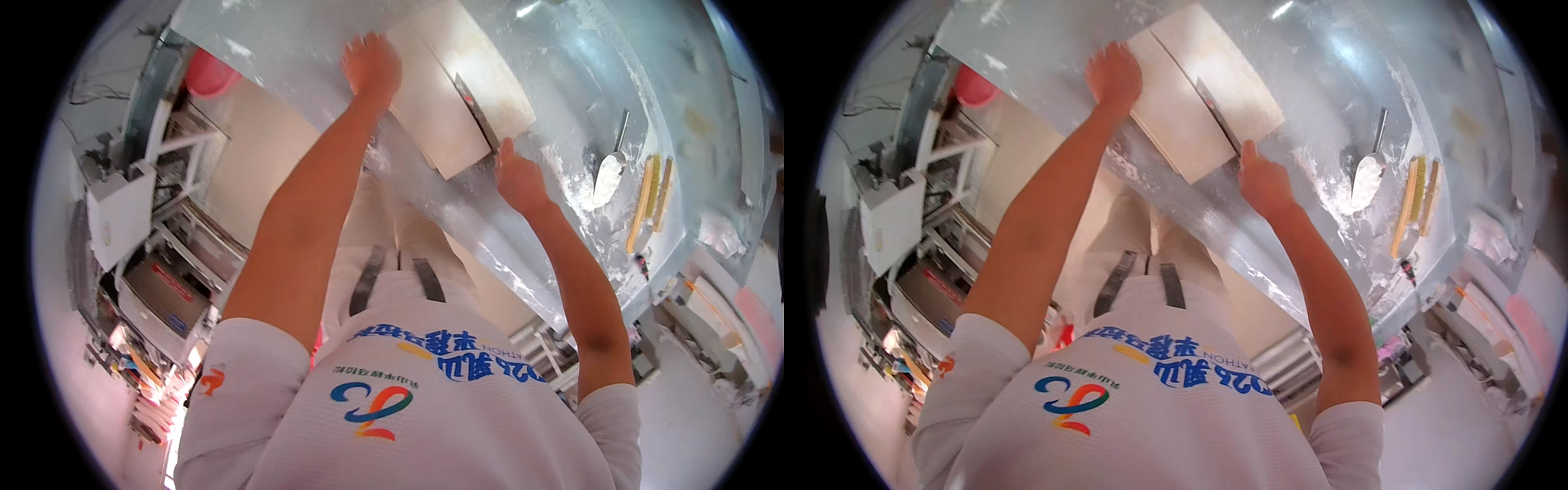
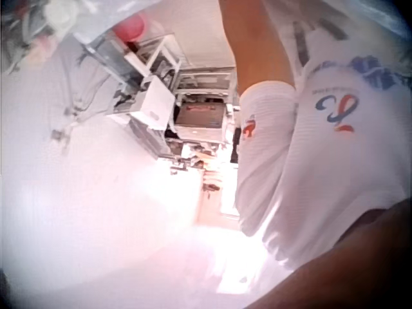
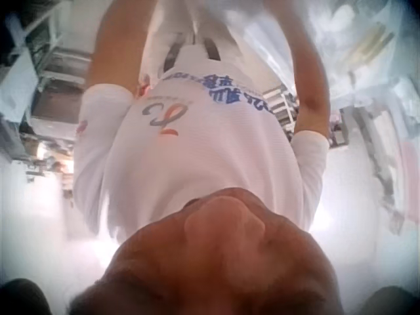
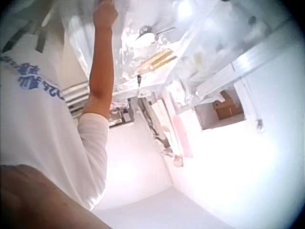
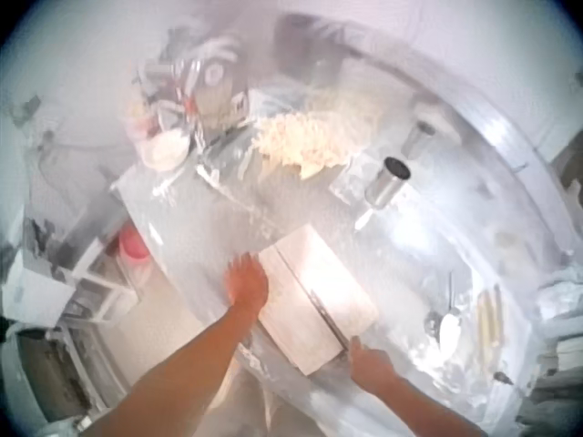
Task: The person flattens a piece of dough on a metal table using a scraper, then cuts it into smaller rectangular sheets. They feed the sheets into a pasta machine to produce long strands of noodles, which are collected and placed on the table.
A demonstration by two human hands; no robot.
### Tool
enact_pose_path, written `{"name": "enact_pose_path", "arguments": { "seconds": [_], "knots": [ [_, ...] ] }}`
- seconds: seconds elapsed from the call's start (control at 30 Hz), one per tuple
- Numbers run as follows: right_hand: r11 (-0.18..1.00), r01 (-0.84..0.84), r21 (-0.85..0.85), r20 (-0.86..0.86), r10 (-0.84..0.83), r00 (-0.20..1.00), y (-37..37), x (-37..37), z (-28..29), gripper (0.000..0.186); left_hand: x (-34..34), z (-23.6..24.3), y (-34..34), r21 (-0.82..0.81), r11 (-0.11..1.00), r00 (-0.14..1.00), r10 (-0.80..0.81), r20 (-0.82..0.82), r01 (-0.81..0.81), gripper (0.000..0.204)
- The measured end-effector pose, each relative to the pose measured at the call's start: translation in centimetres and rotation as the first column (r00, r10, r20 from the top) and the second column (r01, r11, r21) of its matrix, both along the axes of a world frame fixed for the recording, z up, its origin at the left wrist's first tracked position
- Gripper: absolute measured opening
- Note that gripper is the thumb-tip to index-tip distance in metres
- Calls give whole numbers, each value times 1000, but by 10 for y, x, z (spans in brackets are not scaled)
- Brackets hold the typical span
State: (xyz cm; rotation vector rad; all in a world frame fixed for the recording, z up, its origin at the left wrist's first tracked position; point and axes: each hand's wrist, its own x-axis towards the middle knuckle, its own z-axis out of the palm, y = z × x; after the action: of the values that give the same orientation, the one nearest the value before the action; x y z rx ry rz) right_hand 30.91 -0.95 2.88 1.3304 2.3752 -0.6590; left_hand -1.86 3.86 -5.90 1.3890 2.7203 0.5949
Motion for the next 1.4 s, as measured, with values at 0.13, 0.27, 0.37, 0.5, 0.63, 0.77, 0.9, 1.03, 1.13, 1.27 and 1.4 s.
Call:
{"name": "enact_pose_path", "arguments": {
  "seconds": [0.13,0.27,0.37,0.5,0.63,0.77,0.9,1.03,1.13,1.27,1.4],
  "knots": [
    [987,66,148,-185,-38,982,-12,5,5,22,-31,8,4,-180,938,955,-294,39,296,42],
    [966,143,216,-328,-66,942,-32,26,5,23,-62,26,19,-204,937,807,-119,579,284,69],
    [974,209,89,-330,-169,929,-55,37,37,27,-84,5,11,-166,901,812,-264,521,400,79],
    [908,415,61,-307,-379,873,-98,58,64,26,-62,39,4,-104,923,651,-178,738,370,68],
    [716,661,224,-395,-554,733,-141,69,61,38,-85,16,-19,-73,933,690,-207,693,353,66],
    [450,848,279,-378,-760,528,-175,77,29,39,-69,57,0,-218,878,444,7,896,427,64],
    [347,899,266,-238,-880,410,-190,74,-8,42,-83,52,0,-219,832,332,44,942,510,61],
    [345,846,406,-261,-844,469,-204,69,-38,40,-76,59,-7,26,802,329,-274,904,597,62],
    [337,782,524,-174,-857,486,-210,61,-48,39,-54,102,-16,67,746,389,-419,821,663,60],
    [220,818,532,-229,-892,389,-175,15,-20,40,-10,193,-29,62,713,348,-414,841,698,54],
    [144,989,32,-666,-735,128,-130,-46,6,38,39,269,-41,3,646,239,-286,928,763,48]
  ]
}}
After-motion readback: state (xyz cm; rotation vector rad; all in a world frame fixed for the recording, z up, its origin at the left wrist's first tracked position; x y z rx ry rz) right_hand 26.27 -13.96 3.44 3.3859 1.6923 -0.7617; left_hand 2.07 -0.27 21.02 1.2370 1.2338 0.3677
